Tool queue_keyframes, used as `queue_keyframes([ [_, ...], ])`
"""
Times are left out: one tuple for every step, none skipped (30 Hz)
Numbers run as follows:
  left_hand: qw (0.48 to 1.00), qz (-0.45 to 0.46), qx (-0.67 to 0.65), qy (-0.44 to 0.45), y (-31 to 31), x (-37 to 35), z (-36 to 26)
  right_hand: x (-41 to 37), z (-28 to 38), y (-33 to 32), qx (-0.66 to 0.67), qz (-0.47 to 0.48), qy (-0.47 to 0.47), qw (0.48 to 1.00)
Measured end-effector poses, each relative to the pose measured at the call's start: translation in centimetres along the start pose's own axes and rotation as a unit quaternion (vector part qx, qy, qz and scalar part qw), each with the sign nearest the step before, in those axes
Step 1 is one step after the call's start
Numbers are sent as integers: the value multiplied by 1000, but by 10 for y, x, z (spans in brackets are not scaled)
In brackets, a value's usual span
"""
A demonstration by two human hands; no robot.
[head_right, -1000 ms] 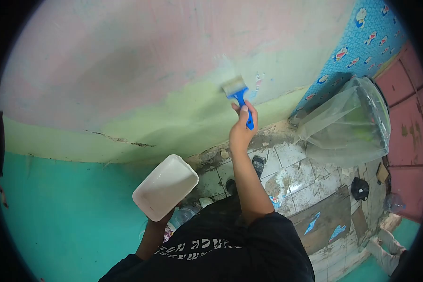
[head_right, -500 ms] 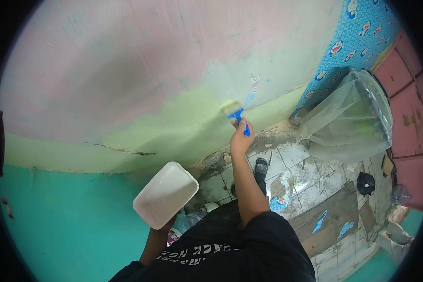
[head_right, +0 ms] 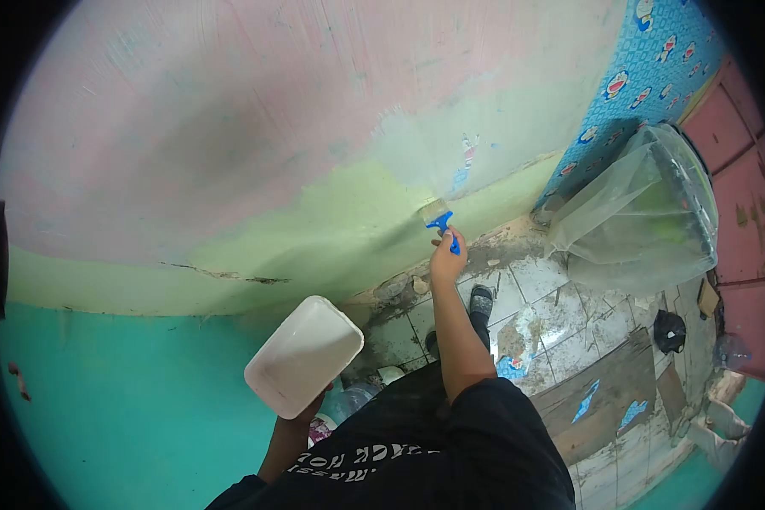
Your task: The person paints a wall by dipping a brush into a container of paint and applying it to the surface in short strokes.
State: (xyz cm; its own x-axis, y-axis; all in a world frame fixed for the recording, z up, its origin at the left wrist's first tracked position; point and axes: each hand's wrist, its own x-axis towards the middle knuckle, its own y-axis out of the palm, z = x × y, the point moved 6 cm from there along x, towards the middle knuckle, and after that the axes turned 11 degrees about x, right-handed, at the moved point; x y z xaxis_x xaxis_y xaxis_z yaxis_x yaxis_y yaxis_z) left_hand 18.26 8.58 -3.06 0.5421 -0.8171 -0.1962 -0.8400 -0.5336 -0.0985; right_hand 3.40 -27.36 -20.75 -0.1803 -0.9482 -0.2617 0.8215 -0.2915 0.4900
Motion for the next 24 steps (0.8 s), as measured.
queue_keyframes([
  [1000, 1, 5, 2, 2, 2, -1, 1, 8, 4, 0, -1, -4, 1000],
  [1000, 2, 11, 4, 0, 5, -2, -8, 36, 20, 20, 18, -7, 1000],
  [1000, 4, 16, 5, 0, 4, -2, -23, 78, 42, 40, 38, -11, 998],
  [1000, 5, 22, 6, 1, 1, -1, -34, 110, 58, 60, 57, -15, 996],
  [1000, 6, 27, 7, 1, 5, -2, -39, 126, 66, 88, 76, -15, 993],
  [999, 7, 32, 8, 1, 2, -2, -45, 139, 71, 117, 95, -14, 989],
  [999, 8, 38, 9, 0, 2, -3, -49, 144, 73, 145, 113, -13, 983],
  [999, 10, 42, 10, 0, 1, -5, -48, 138, 66, 116, 103, -19, 988],
  [999, 11, 47, 12, 4, 7, -5, -42, 124, 56, 87, 94, -26, 991],
  [998, 13, 52, 17, 3, 9, -7, -33, 108, 46, 60, 86, -34, 994],
  [998, 14, 57, 22, 1, 4, -5, -23, 79, 32, 56, 69, -23, 996],
  [998, 16, 61, 26, 1, 2, -5, -12, 41, 14, 50, 52, -11, 997],
  [997, 19, 66, 30, 0, 2, -4, 1, 11, 0, 45, 34, 0, 998],
  [997, 22, 71, 34, 1, 2, -4, 12, -8, -14, -2, 20, 12, 1000],
  [996, 24, 77, 36, -1, -1, -4, 21, -25, -26, -50, 5, 26, 998],
  [995, 27, 84, 39, -2, -1, -6, 21, -23, -26, -96, -9, 40, 994],
  [995, 30, 90, 41, 3, 3, -6, 21, -19, -21, -83, -5, 28, 996],
  [994, 34, 95, 44, 2, 4, -6, 23, -15, -14, -70, -1, 15, 997],
  [993, 37, 99, 48, 2, -2, -3, 21, 1, -4, -58, 4, 1, 998],
  [993, 40, 103, 50, 5, -2, -1, 10, 33, 15, -23, 22, -3, 999],
  [992, 42, 108, 50, 2, -4, -1, -10, 78, 36, 10, 40, -4, 999],
  [992, 42, 113, 48, 1, 1, -4, -25, 110, 50, 42, 58, -4, 997],
  [991, 42, 118, 47, 3, 1, -4, -34, 126, 56, 98, 74, 3, 992],
  [991, 42, 122, 47, 1, 2, -6, -44, 138, 60, 153, 91, 9, 984],
])
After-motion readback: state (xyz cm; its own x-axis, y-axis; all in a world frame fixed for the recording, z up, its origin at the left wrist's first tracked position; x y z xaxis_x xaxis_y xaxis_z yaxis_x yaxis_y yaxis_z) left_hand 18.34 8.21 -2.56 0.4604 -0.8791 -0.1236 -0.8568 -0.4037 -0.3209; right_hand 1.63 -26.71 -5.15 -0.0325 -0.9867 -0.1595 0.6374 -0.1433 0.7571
